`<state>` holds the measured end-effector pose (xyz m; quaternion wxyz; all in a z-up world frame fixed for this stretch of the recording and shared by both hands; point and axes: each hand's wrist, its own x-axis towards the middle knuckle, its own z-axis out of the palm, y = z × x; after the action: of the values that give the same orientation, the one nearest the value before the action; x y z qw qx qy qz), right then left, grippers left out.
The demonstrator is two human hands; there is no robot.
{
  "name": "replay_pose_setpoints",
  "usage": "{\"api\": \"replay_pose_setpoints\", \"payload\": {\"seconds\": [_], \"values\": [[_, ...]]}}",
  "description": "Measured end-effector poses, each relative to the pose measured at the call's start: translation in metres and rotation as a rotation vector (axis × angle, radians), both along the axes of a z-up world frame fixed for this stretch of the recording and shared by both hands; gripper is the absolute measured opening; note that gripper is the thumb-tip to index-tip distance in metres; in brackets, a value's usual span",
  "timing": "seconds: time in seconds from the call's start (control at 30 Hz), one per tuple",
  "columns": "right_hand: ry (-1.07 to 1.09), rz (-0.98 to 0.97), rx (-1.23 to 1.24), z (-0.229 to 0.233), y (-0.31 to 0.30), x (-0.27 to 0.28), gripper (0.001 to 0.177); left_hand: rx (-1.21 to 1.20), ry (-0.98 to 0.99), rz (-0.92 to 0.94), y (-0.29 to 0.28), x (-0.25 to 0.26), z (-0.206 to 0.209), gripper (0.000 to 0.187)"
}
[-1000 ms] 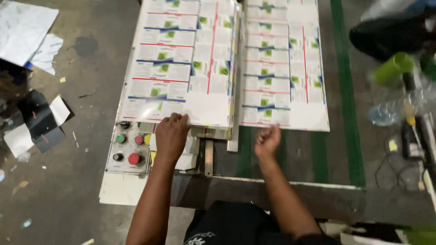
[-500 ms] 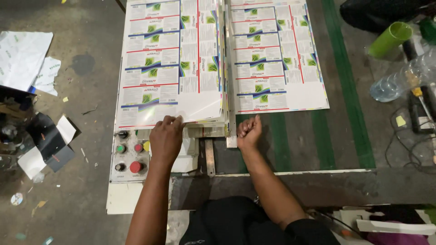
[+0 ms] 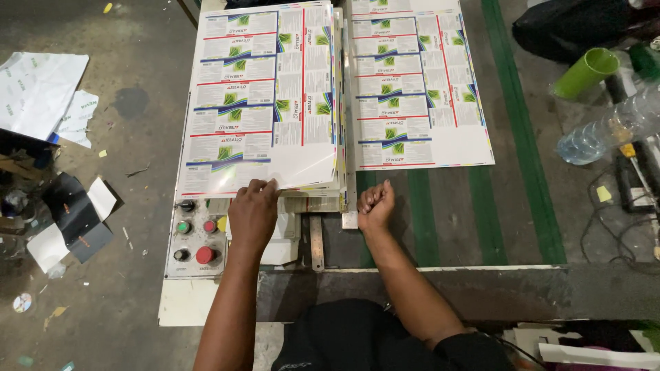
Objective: Operating a laminating machine to process printed label sheets and stacking them.
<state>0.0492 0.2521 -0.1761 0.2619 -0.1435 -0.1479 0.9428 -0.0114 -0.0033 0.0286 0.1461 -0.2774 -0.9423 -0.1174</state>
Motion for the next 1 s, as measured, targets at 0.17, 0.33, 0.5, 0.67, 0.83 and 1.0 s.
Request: {"api": "replay_pose_setpoints", "payload": {"seconds": [0.17,0.33,0.5,0.67,0.83,1.0], "values": [[-0.006,0.015,0.004,0.009,-0.002,0.006,0.049,0.024,0.000,-0.001,0.001,0.002,-0.001,0.024],[-0.020,0.072,0.025,0.009,-0.003,0.038,0.050,0.053,0.047,0.010,0.001,0.002,-0.002,0.024],[-0.223,0.158,0.311,0.003,-0.009,0.108,0.048,0.060,0.033,0.011,0.001,0.001,-0.007,0.024],[-0.446,0.227,0.726,-0.019,-0.015,0.165,0.048,0.062,0.031,0.022,0.003,0.001,-0.007,0.029],[-0.503,0.241,1.077,-0.040,-0.020,0.181,0.044,0.079,0.026,0.024,0.002,0.000,-0.003,0.030],[-0.512,0.178,1.491,-0.024,-0.033,0.179,0.044,0.077,0.020,0.016,-0.002,-0.004,-0.011,0.027]]}}
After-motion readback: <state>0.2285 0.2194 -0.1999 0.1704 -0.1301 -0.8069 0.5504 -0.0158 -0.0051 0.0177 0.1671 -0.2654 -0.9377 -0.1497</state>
